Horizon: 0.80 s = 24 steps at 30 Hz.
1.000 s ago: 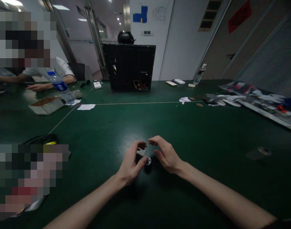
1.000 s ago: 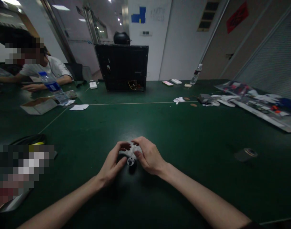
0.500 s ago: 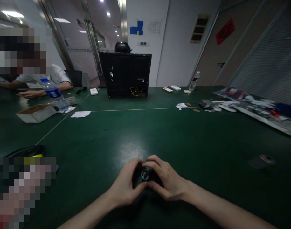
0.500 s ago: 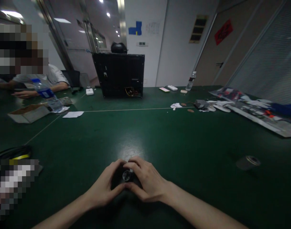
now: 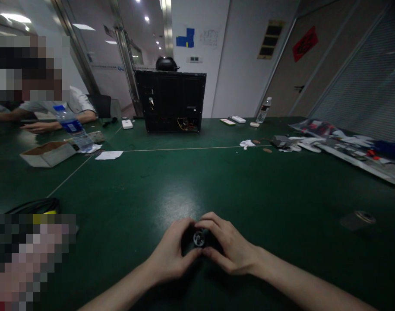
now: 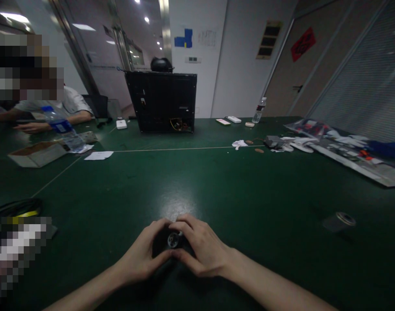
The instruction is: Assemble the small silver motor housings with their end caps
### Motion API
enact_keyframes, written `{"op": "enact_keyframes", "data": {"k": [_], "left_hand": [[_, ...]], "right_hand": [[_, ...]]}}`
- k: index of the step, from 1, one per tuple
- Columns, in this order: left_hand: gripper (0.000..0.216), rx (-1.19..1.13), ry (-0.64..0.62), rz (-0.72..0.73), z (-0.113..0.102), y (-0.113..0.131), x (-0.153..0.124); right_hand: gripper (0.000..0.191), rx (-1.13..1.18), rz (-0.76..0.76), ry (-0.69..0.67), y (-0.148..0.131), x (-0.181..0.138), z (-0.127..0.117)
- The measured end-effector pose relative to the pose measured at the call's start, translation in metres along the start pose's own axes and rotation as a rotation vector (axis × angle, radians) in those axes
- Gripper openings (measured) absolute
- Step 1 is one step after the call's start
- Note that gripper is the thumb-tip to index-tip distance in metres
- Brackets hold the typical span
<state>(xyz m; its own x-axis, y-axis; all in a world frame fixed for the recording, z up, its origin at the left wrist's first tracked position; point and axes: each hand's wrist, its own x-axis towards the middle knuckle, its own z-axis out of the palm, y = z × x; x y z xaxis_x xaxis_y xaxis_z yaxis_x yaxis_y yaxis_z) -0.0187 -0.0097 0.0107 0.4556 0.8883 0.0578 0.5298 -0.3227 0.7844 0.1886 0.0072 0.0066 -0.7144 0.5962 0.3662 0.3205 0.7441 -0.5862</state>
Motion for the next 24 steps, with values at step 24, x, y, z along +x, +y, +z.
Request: {"op": "enact_keyframes", "data": {"k": [24], "left_hand": [[0.027, -0.158, 0.016, -0.064, -0.0025, 0.0028, 0.0061]], "right_hand": [[0.058, 0.100, 0.113, 0.025, 0.0048, 0.0035, 0.0061]]}}
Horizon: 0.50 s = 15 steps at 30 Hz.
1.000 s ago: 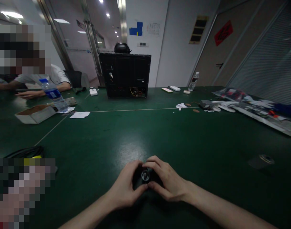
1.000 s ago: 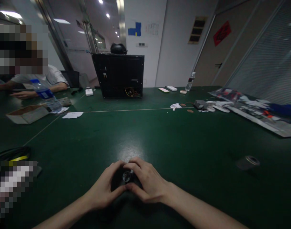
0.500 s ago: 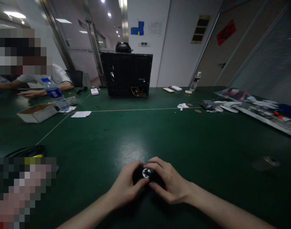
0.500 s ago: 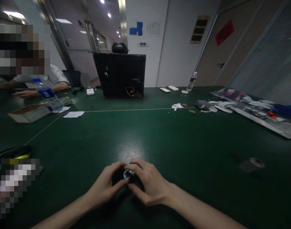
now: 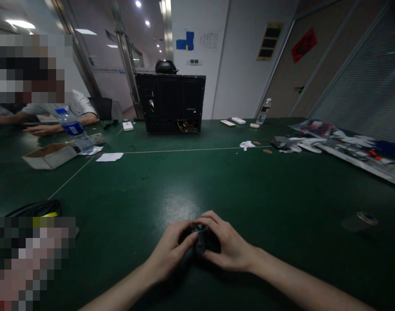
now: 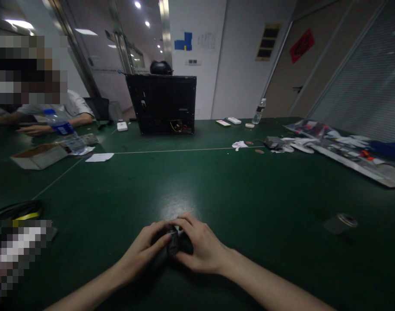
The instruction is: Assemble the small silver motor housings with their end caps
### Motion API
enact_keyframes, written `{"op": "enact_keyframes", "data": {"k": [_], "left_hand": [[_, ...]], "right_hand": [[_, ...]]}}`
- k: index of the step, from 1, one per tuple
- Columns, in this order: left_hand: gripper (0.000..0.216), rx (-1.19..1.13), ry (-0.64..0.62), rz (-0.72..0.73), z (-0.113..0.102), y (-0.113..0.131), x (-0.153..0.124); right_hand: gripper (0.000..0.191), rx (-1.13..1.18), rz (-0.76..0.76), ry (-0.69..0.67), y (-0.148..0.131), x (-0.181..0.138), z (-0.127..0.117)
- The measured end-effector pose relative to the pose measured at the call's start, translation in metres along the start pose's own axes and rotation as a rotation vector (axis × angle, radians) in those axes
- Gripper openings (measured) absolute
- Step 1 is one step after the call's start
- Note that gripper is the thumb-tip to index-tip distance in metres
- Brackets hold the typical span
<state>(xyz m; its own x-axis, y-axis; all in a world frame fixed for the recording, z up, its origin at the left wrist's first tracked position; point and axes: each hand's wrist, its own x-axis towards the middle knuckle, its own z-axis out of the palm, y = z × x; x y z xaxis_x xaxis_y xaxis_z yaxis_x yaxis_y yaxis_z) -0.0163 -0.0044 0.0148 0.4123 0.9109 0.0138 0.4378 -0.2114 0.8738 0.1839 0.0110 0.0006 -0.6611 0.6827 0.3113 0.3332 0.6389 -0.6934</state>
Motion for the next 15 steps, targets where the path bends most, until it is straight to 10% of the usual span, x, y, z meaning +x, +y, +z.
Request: {"op": "enact_keyframes", "data": {"k": [15], "left_hand": [[0.020, -0.057, 0.029, 0.027, 0.0028, -0.0058, 0.0018]], "right_hand": [[0.061, -0.105, -0.081, 0.098, -0.0003, -0.0020, 0.0080]]}}
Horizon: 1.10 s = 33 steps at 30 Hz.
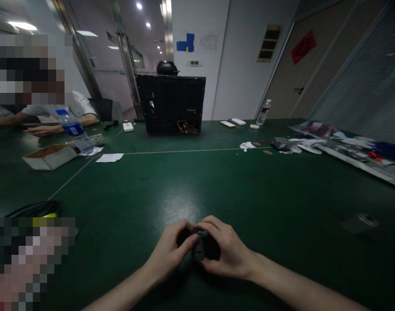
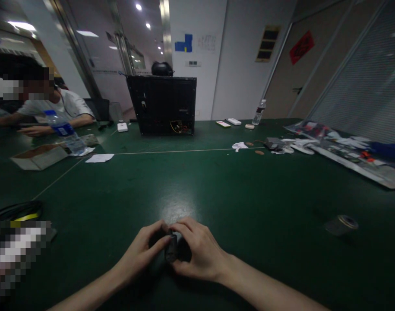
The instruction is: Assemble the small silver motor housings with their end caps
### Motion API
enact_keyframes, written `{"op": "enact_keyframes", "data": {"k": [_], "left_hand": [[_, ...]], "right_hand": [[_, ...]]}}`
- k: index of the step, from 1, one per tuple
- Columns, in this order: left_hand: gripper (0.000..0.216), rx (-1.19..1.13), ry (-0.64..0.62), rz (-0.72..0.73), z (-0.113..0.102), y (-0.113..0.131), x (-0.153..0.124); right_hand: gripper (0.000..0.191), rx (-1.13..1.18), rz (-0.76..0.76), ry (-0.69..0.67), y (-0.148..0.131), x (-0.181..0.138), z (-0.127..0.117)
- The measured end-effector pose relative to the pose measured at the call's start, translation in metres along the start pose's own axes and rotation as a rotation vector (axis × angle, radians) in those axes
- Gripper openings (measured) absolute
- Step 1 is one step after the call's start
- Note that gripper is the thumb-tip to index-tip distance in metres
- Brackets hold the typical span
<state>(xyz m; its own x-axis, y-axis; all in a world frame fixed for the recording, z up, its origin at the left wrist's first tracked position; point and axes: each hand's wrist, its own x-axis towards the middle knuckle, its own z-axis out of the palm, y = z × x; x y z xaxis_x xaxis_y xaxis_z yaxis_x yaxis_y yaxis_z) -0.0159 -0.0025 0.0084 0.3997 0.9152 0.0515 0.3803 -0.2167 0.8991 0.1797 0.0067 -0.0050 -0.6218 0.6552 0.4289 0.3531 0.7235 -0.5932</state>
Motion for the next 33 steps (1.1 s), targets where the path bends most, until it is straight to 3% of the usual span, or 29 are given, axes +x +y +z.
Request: {"op": "enact_keyframes", "data": {"k": [10, 27, 33], "left_hand": [[0.036, -0.017, -0.072, -0.023, -0.0056, 0.0078, -0.0040], [0.016, -0.005, -0.005, 0.003, 0.0014, 0.0002, 0.0004], [0.021, -0.033, -0.025, -0.009, -0.0016, 0.0042, 0.0002]], "right_hand": [[0.061, 0.061, 0.029, 0.038, -0.0014, -0.0002, -0.0013], [0.061, -0.045, -0.013, 0.009, 0.0062, -0.0039, 0.0020], [0.063, -0.025, 0.018, -0.028, 0.0014, -0.0023, -0.0016]]}}
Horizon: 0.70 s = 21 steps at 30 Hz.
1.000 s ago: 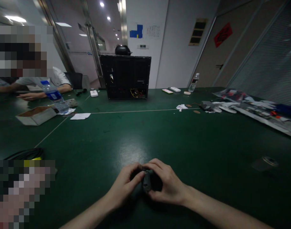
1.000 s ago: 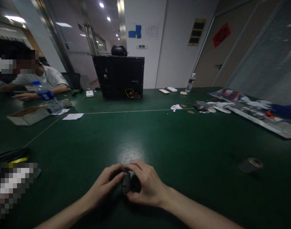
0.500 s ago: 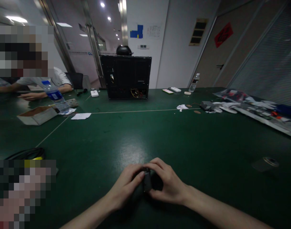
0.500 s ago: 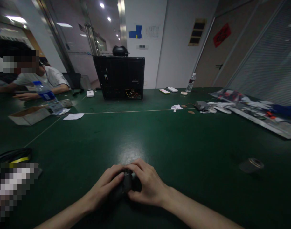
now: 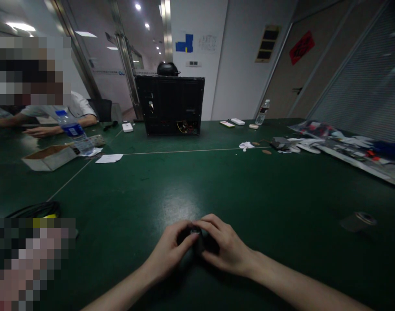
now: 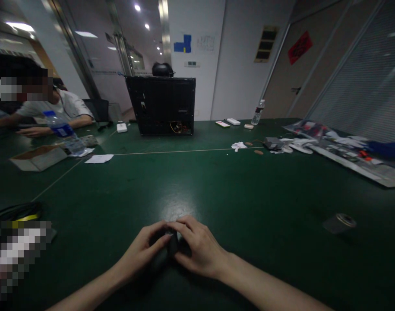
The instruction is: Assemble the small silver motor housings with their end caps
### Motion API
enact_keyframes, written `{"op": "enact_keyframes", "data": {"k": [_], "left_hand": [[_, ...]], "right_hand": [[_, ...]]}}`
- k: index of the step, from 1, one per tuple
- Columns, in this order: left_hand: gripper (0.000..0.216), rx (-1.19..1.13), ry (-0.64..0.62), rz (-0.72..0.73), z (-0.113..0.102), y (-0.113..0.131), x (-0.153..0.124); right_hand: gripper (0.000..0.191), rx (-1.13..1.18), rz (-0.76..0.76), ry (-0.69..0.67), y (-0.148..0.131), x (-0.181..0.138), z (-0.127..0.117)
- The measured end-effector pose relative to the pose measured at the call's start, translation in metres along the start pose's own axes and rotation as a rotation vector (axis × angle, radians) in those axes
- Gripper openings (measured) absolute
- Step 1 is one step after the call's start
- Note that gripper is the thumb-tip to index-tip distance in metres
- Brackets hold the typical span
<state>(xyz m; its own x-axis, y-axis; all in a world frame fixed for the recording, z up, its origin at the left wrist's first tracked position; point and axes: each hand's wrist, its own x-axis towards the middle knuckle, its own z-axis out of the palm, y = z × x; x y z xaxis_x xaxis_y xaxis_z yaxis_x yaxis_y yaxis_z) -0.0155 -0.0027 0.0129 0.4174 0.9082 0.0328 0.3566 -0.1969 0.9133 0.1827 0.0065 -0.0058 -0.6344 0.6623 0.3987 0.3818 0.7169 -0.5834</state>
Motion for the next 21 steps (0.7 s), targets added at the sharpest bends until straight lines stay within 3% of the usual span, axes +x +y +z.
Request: {"op": "enact_keyframes", "data": {"k": [10, 15, 21], "left_hand": [[0.033, 0.022, -0.014, -0.032, -0.0031, 0.0062, -0.0046], [0.027, 0.015, -0.026, -0.002, -0.0032, 0.0038, -0.0008], [0.014, 0.063, 0.056, -0.016, 0.0017, 0.0028, 0.0018]], "right_hand": [[0.064, 0.018, 0.012, 0.001, 0.0003, -0.0001, -0.0003], [0.064, 0.005, 0.016, -0.014, 0.0017, 0.0008, -0.0008], [0.067, -0.031, 0.010, -0.007, 0.0045, -0.0002, 0.0010]]}}
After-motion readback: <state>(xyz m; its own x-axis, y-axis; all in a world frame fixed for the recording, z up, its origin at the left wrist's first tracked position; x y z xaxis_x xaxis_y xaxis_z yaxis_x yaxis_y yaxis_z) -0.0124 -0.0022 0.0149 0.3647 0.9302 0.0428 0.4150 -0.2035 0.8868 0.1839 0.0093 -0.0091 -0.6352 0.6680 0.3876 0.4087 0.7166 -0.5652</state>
